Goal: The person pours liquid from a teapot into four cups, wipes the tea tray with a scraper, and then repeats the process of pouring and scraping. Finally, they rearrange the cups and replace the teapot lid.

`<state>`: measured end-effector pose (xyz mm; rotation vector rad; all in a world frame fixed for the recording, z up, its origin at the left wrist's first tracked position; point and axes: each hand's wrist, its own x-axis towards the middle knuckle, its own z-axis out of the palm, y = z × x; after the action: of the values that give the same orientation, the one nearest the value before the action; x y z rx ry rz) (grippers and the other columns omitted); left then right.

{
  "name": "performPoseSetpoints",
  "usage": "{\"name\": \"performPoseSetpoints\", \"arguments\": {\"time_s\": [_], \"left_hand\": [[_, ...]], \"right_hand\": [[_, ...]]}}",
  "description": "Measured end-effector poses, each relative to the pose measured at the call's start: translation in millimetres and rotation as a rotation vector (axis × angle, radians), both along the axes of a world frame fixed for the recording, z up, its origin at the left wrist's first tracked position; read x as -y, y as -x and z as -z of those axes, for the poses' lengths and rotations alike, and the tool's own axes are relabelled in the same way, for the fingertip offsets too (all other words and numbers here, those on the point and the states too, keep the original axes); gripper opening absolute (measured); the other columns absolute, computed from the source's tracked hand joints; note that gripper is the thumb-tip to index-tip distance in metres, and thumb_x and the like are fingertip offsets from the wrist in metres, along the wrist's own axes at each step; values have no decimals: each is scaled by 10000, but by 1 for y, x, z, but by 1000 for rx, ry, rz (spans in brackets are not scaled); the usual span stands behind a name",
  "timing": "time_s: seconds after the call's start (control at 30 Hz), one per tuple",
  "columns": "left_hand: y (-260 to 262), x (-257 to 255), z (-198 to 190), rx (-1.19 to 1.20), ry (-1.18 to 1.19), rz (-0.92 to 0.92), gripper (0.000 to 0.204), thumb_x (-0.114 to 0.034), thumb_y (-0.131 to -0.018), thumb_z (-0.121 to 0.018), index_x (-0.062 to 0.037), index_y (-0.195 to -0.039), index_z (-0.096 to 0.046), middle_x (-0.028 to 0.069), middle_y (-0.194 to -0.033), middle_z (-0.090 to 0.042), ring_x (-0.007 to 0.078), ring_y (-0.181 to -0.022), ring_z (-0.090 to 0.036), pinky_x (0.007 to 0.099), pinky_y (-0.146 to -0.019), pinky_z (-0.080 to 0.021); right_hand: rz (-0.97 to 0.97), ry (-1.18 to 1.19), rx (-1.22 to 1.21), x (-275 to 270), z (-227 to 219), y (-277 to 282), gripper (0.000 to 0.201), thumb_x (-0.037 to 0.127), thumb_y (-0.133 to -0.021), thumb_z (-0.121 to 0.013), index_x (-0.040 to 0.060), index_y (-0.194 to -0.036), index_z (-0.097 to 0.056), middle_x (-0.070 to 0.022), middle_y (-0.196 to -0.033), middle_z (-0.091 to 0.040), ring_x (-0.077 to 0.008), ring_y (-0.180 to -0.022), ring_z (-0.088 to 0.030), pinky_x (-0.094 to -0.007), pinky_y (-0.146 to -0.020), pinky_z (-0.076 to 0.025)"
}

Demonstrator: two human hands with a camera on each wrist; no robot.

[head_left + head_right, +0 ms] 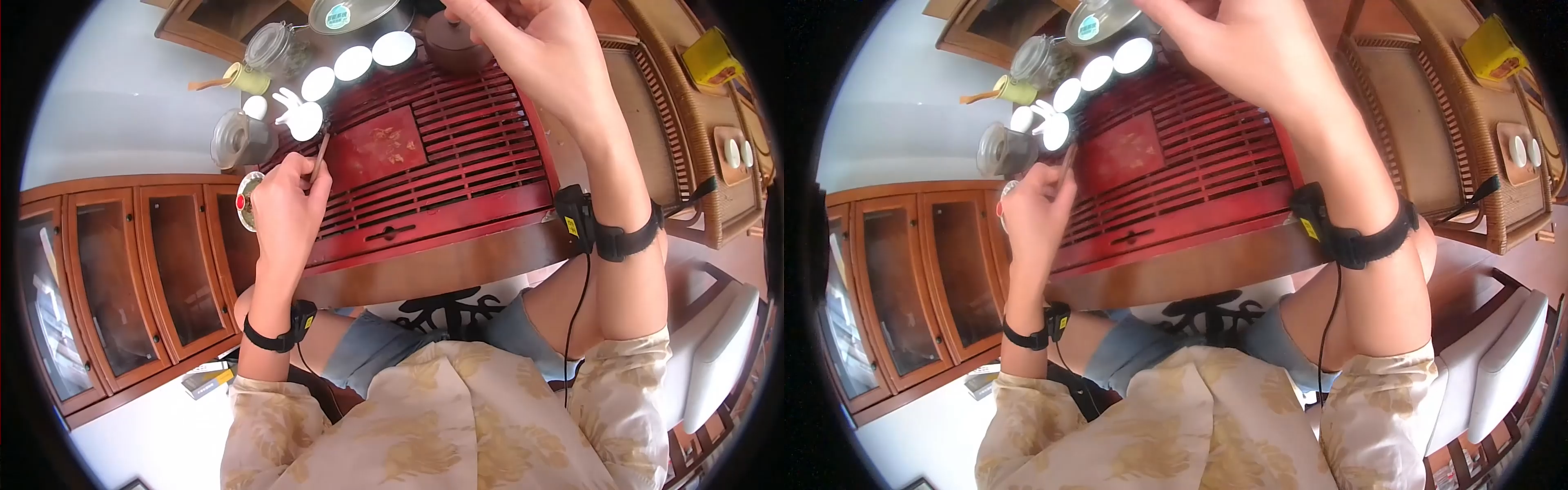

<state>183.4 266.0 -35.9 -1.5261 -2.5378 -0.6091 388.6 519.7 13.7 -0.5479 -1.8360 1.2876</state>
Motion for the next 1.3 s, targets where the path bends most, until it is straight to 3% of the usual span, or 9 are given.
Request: {"name": "performPoseSetpoints", "arguments": {"time_s": [0.33, 0.5, 0.6, 0.67, 0.77, 0.93, 1.13, 1.23, 1.3], "left_hand": [[-9, -3, 9, -125, 38, 115, 147, -67, -898, -832, -18, -933, -698, 174, -819, -690, 377, -746, -689, 500, -670, -549], [-34, 6, 2, -59, -30, 337, 157, 9, -872, -832, 2, -951, -697, 170, -1009, -791, 368, -884, -753, 458, -773, -615], [-23, 6, 1, -89, -94, 291, 151, 15, -878, -829, 6, -963, -705, 166, -1011, -795, 365, -892, -760, 450, -780, -618], [-14, -1, -2, -51, -63, 163, 145, 10, -884, -826, 20, -953, -699, 184, -1012, -797, 379, -904, -762, 463, -797, -618], [-8, -4, 9, -94, -56, 223, 148, 8, -884, -820, 18, -964, -696, 186, -1013, -793, 391, -916, -756, 475, -809, -620], [-45, 2, 4, -46, -66, 377, 151, 1, -883, -826, 3, -964, -699, 170, -1023, -797, 374, -947, -765, 459, -810, -626], [-13, -9, 12, -56, -40, 162, 130, 5, -895, -814, 9, -975, -712, 186, -1021, -798, 388, -918, -767, 465, -799, -625], [-40, -11, 11, -82, -93, 360, 135, -2, -886, -823, 1, -960, -709, 169, -999, -795, 374, -910, -770, 462, -807, -632], [-45, -11, 7, -42, -102, 383, 134, -10, -894, -824, -1, -961, -709, 159, -998, -798, 359, -908, -778, 450, -795, -637]], "right_hand": [[-9, -11, -61, -2, 12, 4, 191, 150, -1087, -736, -34, -1106, -782, -2, -863, -761, -34, -766, -660, -220, -687, -523], [-7, 19, -29, 4, 1, 2, 182, 142, -1084, -739, -33, -1104, -782, -2, -865, -764, -34, -770, -665, -220, -686, -524], [20, 45, 30, 6, -6, 2, 178, 138, -1083, -740, -34, -1102, -782, -5, -865, -765, -36, -776, -673, -221, -689, -529], [26, 29, 41, 6, -7, 0, 178, 137, -1083, -739, -35, -1102, -781, -9, -866, -767, -39, -779, -679, -223, -692, -534], [-24, -89, -110, 4, 5, -3, 181, 137, -1084, -738, -38, -1105, -781, -16, -868, -771, -45, -776, -684, -224, -695, -539], [3, -10, -8, 4, -2, 0, 183, 136, -1082, -738, -40, -1106, -781, -21, -866, -771, -48, -772, -679, -229, -697, -544], [-14, -57, -64, 5, 7, -1, 182, 130, -1076, -744, -45, -1112, -780, -22, -866, -770, -47, -768, -668, -231, -695, -543], [7, -131, -45, 6, 6, -3, 179, 125, -1072, -747, -46, -1116, -781, -27, -869, -771, -50, -769, -668, -233, -696, -543], [29, -180, -35, 9, 4, -2, 177, 121, -1070, -749, -46, -1118, -781, -30, -871, -772, -53, -772, -671, -235, -699, -546]]}}
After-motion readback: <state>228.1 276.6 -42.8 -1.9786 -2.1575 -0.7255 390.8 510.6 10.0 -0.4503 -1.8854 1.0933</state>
